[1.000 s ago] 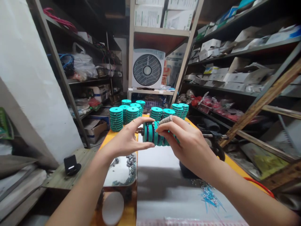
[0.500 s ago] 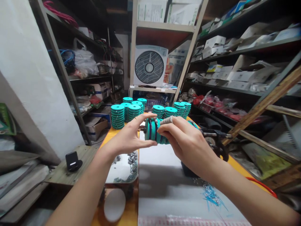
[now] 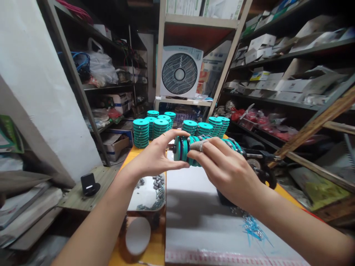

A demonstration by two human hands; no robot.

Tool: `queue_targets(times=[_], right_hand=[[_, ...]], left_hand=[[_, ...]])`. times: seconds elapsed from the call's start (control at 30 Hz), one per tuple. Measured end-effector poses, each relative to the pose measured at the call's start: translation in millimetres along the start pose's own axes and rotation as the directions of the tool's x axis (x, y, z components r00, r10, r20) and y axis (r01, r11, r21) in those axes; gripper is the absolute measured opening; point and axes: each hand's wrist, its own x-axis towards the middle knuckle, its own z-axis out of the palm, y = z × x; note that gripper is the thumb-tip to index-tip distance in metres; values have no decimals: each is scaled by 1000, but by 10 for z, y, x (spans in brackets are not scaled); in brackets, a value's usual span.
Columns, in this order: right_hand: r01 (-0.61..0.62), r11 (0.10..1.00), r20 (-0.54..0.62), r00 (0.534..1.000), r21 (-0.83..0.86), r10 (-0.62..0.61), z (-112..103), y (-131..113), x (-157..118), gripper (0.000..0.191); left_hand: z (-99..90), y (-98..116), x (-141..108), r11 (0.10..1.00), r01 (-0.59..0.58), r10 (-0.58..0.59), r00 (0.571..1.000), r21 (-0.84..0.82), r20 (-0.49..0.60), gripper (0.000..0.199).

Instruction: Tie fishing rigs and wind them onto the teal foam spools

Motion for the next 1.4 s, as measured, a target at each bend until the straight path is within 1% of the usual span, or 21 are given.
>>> queue_targets(times=[0.13, 0.23, 0.33, 0.4, 0.47, 0.5, 0.53, 0.57, 0.6, 0.63, 0.67, 0.7, 0.73, 0.77, 0.8, 0.87, 0.93, 1.03, 1.1, 1.23, 1.4], right_hand=[[-17, 994, -25, 999, 109, 20, 0, 23, -102, 22], [-20, 987, -21, 999, 162, 24, 26, 40, -184, 28], [16, 991, -15, 1000, 133, -14, 71, 31, -210, 30], [46, 997, -5, 999, 59, -46, 73, 7, -213, 30], [32, 999, 4, 999, 29, -32, 5, -20, -240, 35], [-3, 998, 1, 1000, 64, 3, -63, -31, -273, 38], [-56, 988, 9, 998, 147, 56, -153, -39, -323, 40], [-129, 954, 49, 992, 269, 120, -259, -43, -392, 41], [-224, 892, 130, 974, 393, 187, -371, -42, -482, 39], [-337, 800, 270, 936, 496, 227, -480, -35, -591, 36], [-464, 702, 435, 868, 540, 239, -573, -24, -719, 27], [-582, 639, 592, 771, 503, 235, -642, -10, -862, 19], [-657, 618, 700, 676, 432, 229, -681, 4, -1015, 13], [-701, 622, 762, 598, 349, 246, -687, 15, -1171, 12], [-722, 631, 785, 553, 283, 281, -663, 18, -1319, 12], [-754, 628, 765, 516, 192, 386, -549, -9, -1560, 12], [-777, 608, 741, 503, 163, 445, -401, -75, -1693, 10], [-812, 573, 699, 475, 112, 535, -215, -187, -1713, 12], [-826, 556, 675, 461, 90, 576, -137, -228, -1680, 14], [-833, 536, 661, 479, 135, 578, -50, -234, -1668, 16], [-837, 511, 664, 497, 196, 558, -8, -238, -1701, 15]], left_hand=[[-2, -12, 13, 1000, -4, 4, 1000, 2, 1, 60], [-3, -12, 13, 1000, -2, 2, 1000, 14, 1, 60], [0, 6, 9, 1000, 7, -7, 1000, 27, 1, 60], [4, 31, 7, 1000, 18, -18, 1000, 23, 6, 60], [10, 60, 4, 999, 44, -44, 999, 9, 14, 58], [14, 71, 2, 998, 63, -63, 998, -4, 18, 58], [19, 78, -1, 996, 84, -84, 996, -21, 17, 60], [25, 79, -4, 993, 108, -107, 994, -42, 16, 62], [33, 74, -6, 989, 133, -132, 991, -66, 14, 65], [42, 65, -8, 983, 159, -159, 987, -90, 14, 68], [52, 52, -10, 978, 180, -180, 984, -110, 13, 71], [61, 36, -11, 974, 192, -192, 981, -121, 8, 72], [71, 21, -13, 973, 195, -197, 980, -126, -1, 71], [80, 7, -14, 974, 188, -191, 981, -126, -14, 71], [88, -3, -16, 977, 173, -178, 984, -125, -29, 71], [102, -13, -21, 981, 152, -159, 986, -121, -50, 70], [114, -5, -24, 981, 153, -160, 986, -117, -51, 69], [128, 20, -20, 981, 162, -169, 984, -104, -60, 63], [132, 31, -14, 980, 169, -176, 983, -106, -58, 61], [123, 35, -12, 977, 191, -196, 980, -95, -41, 61], [104, 51, -18, 975, 205, -208, 978, -89, -26, 62]])
